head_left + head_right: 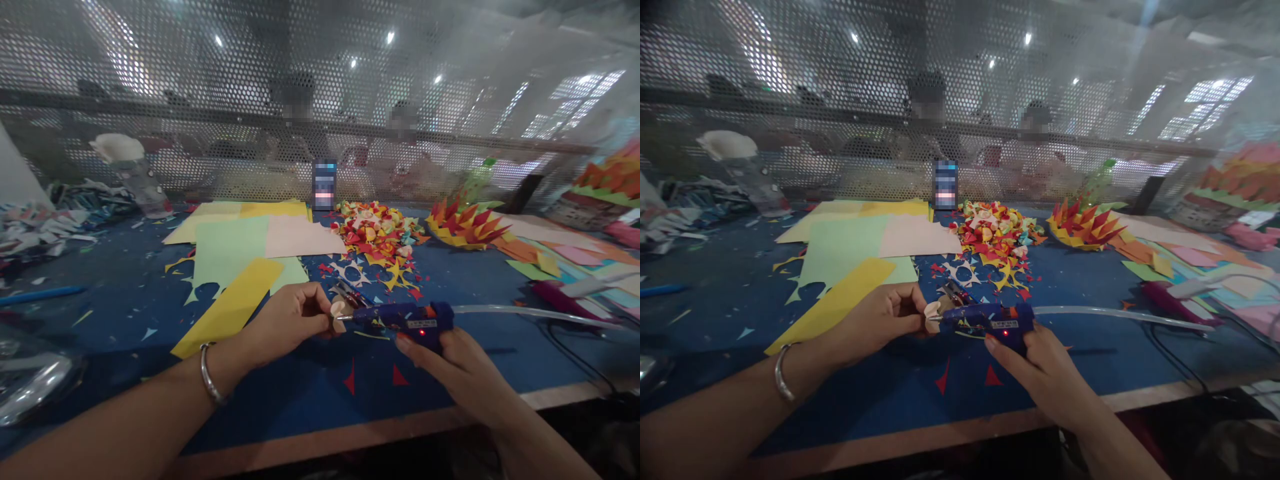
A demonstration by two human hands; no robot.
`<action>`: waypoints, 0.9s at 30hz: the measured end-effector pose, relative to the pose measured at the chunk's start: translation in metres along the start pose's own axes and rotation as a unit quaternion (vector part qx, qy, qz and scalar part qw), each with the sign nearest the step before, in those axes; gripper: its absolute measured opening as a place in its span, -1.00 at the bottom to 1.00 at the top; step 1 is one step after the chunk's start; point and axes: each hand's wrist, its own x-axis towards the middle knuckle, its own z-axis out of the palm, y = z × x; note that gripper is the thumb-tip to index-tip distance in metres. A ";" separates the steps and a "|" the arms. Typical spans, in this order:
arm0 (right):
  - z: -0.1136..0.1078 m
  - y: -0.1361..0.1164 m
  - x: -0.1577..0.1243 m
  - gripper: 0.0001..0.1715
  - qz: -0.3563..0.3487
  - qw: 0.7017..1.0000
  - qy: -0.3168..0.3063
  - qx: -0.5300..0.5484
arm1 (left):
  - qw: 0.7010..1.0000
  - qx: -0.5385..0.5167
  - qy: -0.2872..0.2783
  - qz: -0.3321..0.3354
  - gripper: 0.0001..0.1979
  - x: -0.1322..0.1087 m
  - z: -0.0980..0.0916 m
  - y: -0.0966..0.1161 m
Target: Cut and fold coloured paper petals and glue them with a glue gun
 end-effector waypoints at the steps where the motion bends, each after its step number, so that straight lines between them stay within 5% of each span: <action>1: 0.000 0.001 0.000 -0.47 0.003 1.000 0.003 -0.001 | 1.000 0.001 -0.001 0.001 -0.87 0.000 0.000 0.000; 27: 0.003 0.002 0.002 -0.47 0.008 1.000 0.015 -0.004 | 1.000 0.027 0.000 0.009 -0.87 0.002 -0.002 -0.009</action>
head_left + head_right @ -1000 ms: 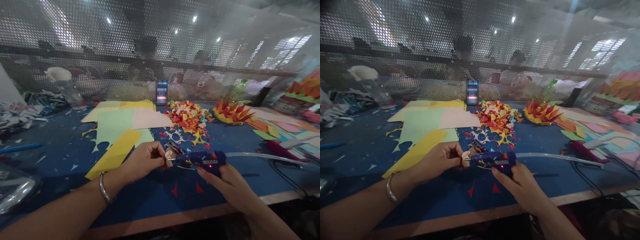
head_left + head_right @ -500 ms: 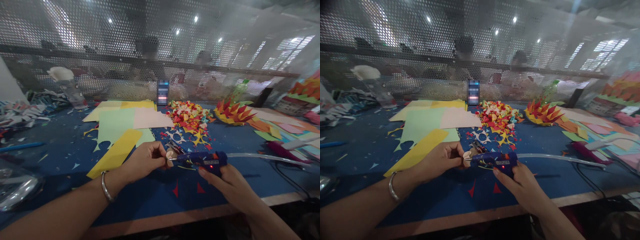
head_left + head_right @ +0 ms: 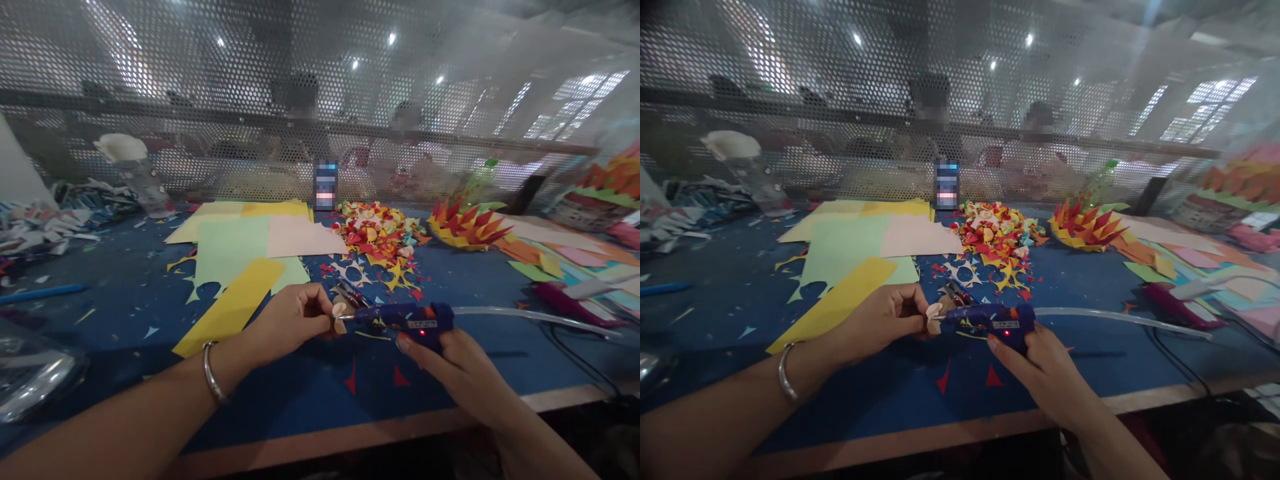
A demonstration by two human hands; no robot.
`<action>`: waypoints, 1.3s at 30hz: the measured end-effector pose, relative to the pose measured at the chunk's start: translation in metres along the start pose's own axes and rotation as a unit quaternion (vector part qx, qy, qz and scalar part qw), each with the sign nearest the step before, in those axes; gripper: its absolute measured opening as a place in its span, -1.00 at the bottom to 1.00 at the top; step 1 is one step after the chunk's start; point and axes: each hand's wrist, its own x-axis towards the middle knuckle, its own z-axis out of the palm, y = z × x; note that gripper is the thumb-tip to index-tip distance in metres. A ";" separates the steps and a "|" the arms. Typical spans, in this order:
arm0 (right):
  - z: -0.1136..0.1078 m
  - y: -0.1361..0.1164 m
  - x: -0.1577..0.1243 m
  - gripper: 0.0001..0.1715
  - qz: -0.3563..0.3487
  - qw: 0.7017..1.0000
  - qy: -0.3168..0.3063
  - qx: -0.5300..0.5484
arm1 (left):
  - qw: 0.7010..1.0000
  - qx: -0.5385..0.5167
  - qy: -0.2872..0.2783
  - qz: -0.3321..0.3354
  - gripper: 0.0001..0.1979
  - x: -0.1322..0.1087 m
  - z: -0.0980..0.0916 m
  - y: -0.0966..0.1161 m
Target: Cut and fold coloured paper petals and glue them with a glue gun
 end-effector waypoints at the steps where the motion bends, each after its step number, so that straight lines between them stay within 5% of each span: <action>1: 0.000 0.000 0.000 -0.48 -0.001 1.000 -0.005 0.001 | 1.000 -0.002 -0.001 0.000 -0.87 0.000 0.000 -0.001; 39: 0.002 0.001 -0.002 -0.38 -0.035 0.999 -0.010 -0.028 | 1.000 0.010 -0.004 -0.021 -0.89 -0.003 0.003 0.003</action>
